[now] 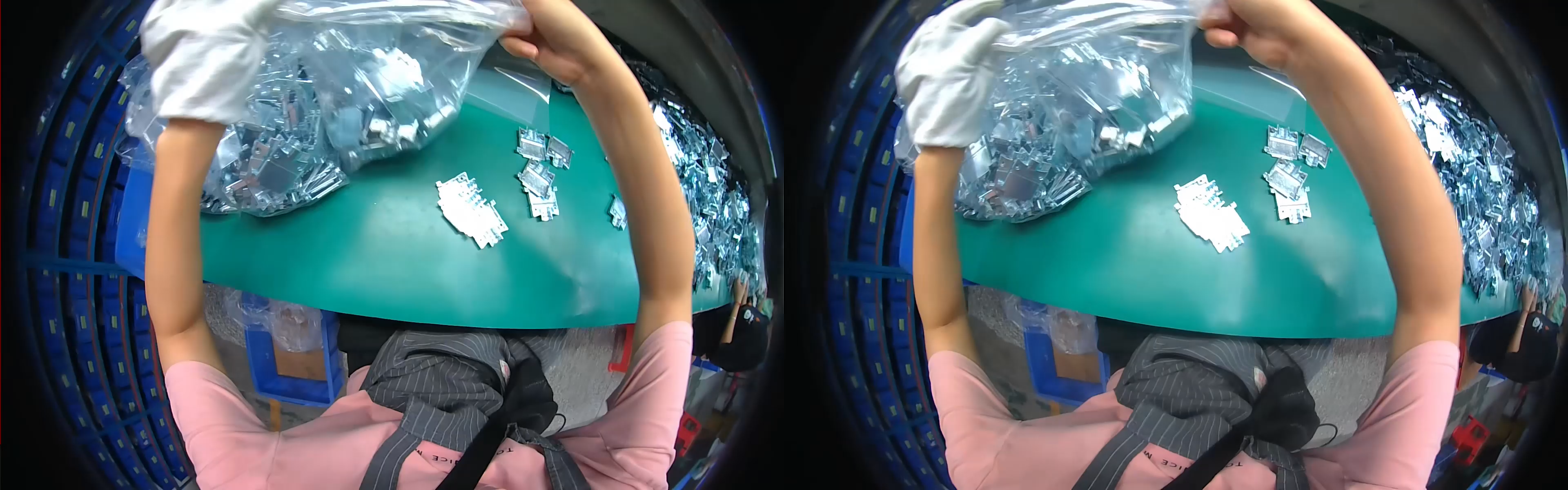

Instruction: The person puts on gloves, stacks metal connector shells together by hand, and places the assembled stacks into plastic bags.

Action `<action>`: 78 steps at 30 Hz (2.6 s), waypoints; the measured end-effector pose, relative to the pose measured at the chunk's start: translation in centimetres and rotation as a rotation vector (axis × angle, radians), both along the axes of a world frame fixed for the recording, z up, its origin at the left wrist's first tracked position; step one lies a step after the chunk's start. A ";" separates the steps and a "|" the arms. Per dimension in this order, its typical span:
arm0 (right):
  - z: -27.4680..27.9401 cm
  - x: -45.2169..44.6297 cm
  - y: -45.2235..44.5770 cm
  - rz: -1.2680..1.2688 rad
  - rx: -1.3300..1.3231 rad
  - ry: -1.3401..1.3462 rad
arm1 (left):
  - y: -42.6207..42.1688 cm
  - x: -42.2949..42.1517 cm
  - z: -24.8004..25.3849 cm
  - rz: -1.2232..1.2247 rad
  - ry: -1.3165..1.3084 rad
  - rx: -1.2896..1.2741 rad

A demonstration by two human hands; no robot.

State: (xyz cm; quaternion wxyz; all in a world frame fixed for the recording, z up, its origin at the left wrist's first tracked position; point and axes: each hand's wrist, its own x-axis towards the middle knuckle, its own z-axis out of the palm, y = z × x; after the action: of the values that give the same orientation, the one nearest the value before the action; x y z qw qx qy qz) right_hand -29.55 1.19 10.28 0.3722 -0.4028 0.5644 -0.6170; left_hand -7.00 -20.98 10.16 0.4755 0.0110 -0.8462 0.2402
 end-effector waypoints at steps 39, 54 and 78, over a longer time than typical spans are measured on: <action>-11.1 16.5 18.6 -0.248 0.108 -0.496 | 20.5 3.2 -10.3 -0.183 -0.972 0.697; -9.7 14.5 17.5 0.392 0.464 0.000 | 21.3 10.2 -13.6 -0.101 -0.156 0.749; -10.7 16.9 18.7 0.197 0.341 0.077 | 25.1 7.2 -14.2 -0.081 -0.076 0.807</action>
State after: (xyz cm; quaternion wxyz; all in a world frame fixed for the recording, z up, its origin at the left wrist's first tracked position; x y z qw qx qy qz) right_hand -12.66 19.90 -0.43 0.4718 -0.4104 0.6325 -0.4571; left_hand 0.25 4.15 -4.08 0.4104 0.1545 -0.8893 -0.1296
